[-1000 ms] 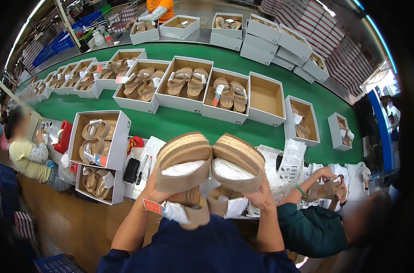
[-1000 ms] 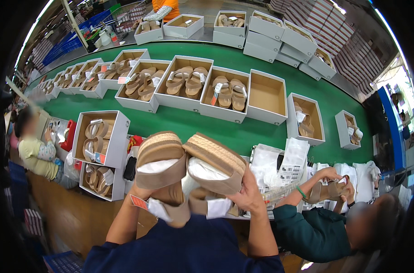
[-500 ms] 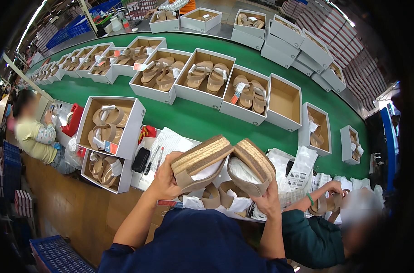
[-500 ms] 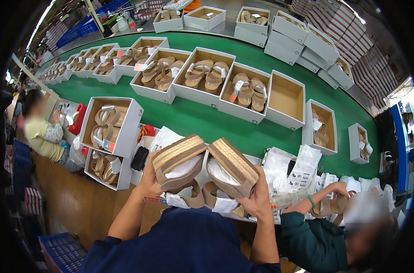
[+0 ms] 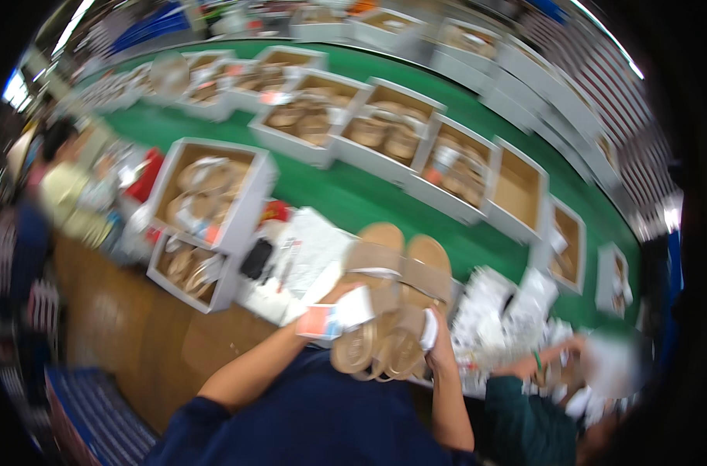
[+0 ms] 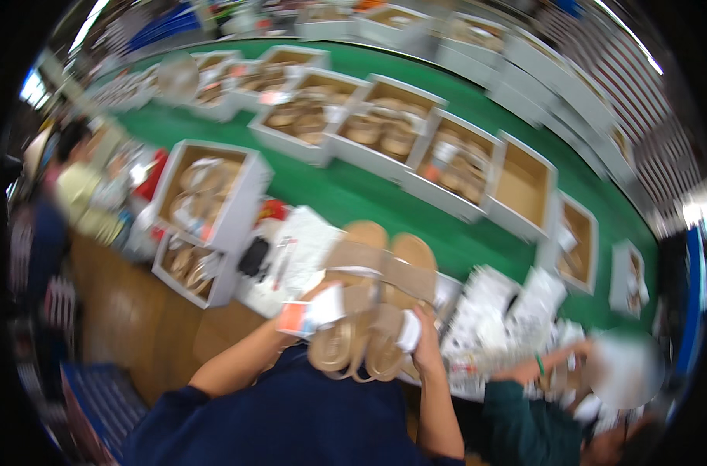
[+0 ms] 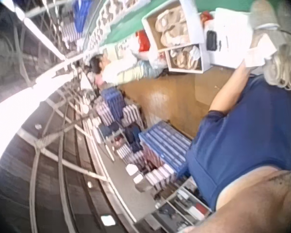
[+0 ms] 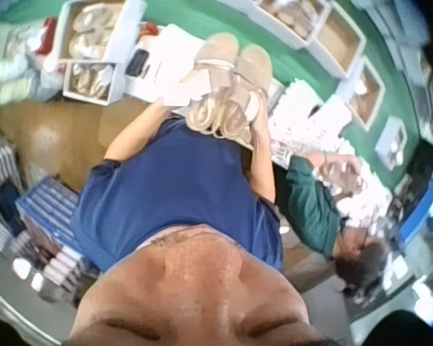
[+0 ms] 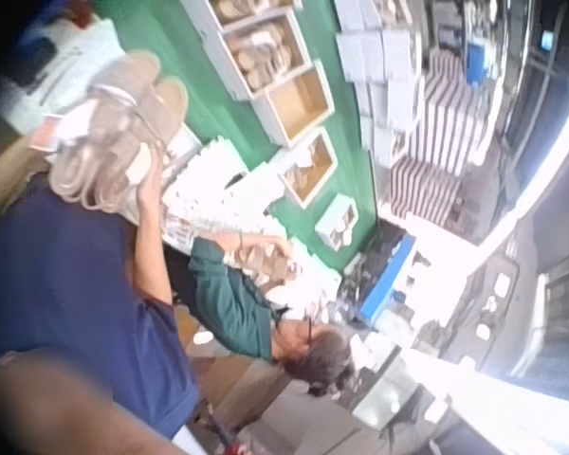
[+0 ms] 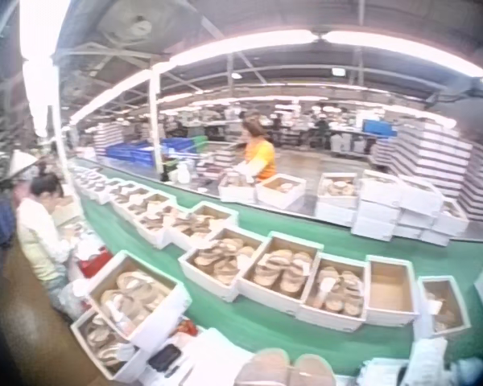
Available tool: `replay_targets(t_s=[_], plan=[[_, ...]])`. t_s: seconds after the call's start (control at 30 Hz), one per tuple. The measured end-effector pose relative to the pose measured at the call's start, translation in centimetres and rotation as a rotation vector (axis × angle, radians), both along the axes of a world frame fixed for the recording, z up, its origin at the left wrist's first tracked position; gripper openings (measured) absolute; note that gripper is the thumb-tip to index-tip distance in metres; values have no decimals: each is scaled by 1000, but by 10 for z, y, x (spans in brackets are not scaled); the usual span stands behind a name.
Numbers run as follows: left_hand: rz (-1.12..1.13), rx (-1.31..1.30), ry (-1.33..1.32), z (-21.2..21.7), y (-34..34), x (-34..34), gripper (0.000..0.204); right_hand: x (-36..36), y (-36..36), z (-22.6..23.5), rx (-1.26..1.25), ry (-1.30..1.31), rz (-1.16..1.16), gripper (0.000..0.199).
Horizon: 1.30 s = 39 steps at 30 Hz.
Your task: The person repeatedly picks up pairs of beige wedge sandals from open boxes on a green table, turns them over to view the soles and uppers, and places them back into the boxes. The person handles multiple pairs in sequence without using any tools.
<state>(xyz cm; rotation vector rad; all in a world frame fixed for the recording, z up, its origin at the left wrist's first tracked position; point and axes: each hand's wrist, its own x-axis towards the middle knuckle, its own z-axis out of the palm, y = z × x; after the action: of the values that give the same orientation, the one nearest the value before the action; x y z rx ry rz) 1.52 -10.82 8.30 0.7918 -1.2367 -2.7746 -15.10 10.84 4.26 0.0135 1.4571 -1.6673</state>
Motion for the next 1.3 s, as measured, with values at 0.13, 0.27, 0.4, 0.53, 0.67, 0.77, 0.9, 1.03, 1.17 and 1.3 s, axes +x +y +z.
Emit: replay_targets(t_s=[0.13,0.27,0.4,0.53,0.67,0.77,0.9,1.03,1.17,1.3], plan=[[208,672,-5,-42,21,1,50,14,-25,-35,-17,-92,67,45],[476,309,-98,3,20,5,54,15,28,-53,392,281,166,43],[542,-287,-24,9,10,22,64,48,88,-41,1017,1245,804,38],[432,-979,-311,21,2,-1,76,55,100,-71,1144,1182,898,46],[416,-1311,-319,18,-1,-4,75,43,114,-91,949,1295,894,45],[435,-1561,-189,25,-4,-9,74,40,115,-85,727,1623,753,29],[429,-1604,-136,32,-6,-22,68,38,85,-19,711,1070,611,18],[470,-1616,-100,52,-11,-33,68,46,32,74,285,723,186,22],[400,-1676,7,117,-2,-25,67,45,9,121,-151,444,-177,23],[276,-1683,77,147,11,-4,67,59,-14,189,-302,478,-74,30]])
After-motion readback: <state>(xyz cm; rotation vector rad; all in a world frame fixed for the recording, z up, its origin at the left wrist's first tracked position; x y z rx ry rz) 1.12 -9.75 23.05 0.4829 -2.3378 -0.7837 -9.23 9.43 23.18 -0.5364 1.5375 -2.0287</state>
